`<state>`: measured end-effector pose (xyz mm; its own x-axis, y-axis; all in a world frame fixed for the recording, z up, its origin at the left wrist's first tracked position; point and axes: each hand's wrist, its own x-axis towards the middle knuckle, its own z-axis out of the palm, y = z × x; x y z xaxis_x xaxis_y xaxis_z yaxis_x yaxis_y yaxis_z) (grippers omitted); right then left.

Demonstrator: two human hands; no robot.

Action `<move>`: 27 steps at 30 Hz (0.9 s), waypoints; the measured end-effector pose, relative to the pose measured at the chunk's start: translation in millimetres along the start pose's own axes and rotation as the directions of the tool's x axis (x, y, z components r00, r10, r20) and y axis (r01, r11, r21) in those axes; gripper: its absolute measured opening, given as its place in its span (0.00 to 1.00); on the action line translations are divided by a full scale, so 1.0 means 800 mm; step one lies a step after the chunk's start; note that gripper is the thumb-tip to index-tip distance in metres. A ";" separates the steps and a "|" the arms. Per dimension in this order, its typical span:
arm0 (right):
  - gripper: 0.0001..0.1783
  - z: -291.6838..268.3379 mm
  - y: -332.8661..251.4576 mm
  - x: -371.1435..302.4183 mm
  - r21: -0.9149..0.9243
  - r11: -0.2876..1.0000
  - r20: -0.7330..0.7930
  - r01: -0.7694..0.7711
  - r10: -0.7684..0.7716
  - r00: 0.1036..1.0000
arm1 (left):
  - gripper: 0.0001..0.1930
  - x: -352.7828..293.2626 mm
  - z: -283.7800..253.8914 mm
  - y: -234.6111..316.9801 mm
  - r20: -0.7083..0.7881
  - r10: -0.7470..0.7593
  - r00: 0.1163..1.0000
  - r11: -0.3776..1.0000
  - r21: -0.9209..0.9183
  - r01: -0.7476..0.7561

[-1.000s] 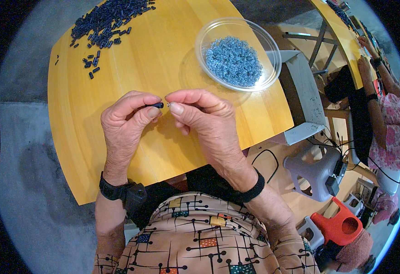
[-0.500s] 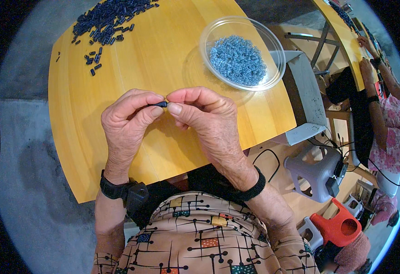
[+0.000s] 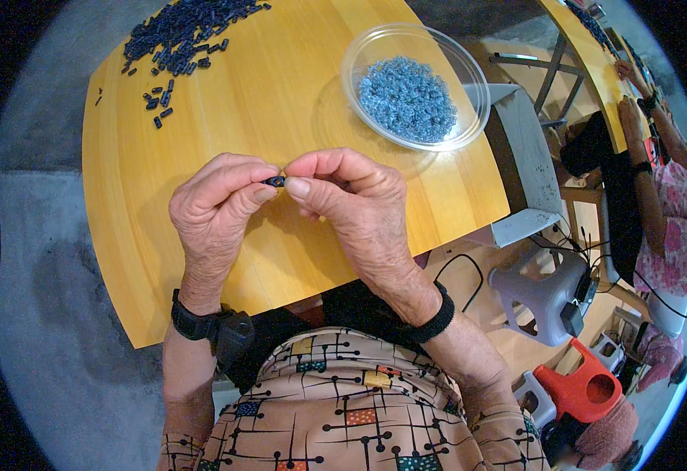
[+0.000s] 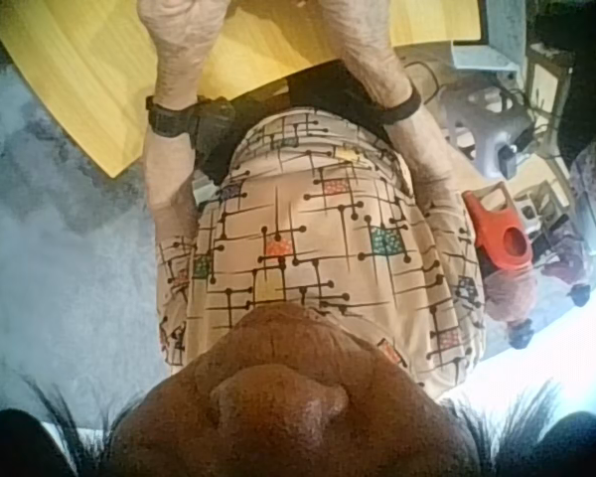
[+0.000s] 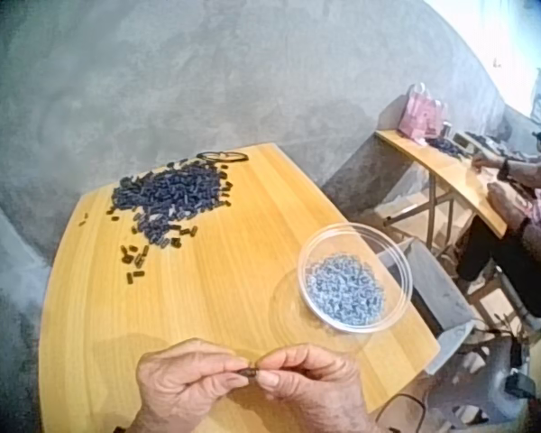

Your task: Manually assembling small plastic parts by inserting one into another.

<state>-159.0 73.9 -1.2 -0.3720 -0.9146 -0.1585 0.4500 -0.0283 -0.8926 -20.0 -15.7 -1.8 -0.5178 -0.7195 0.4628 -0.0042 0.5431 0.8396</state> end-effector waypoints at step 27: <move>0.06 -0.011 -0.011 0.008 0.021 0.985 0.159 -0.173 0.167 0.973 | 0.07 -0.001 -0.001 0.003 0.014 0.020 1.000 1.000 -0.009 -0.020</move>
<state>-172.2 71.5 1.9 -0.1580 -0.9587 -0.2365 0.5243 0.1215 -0.8428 -18.9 -14.2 0.5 -0.5300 -0.7020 0.4757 0.0136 0.5539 0.8325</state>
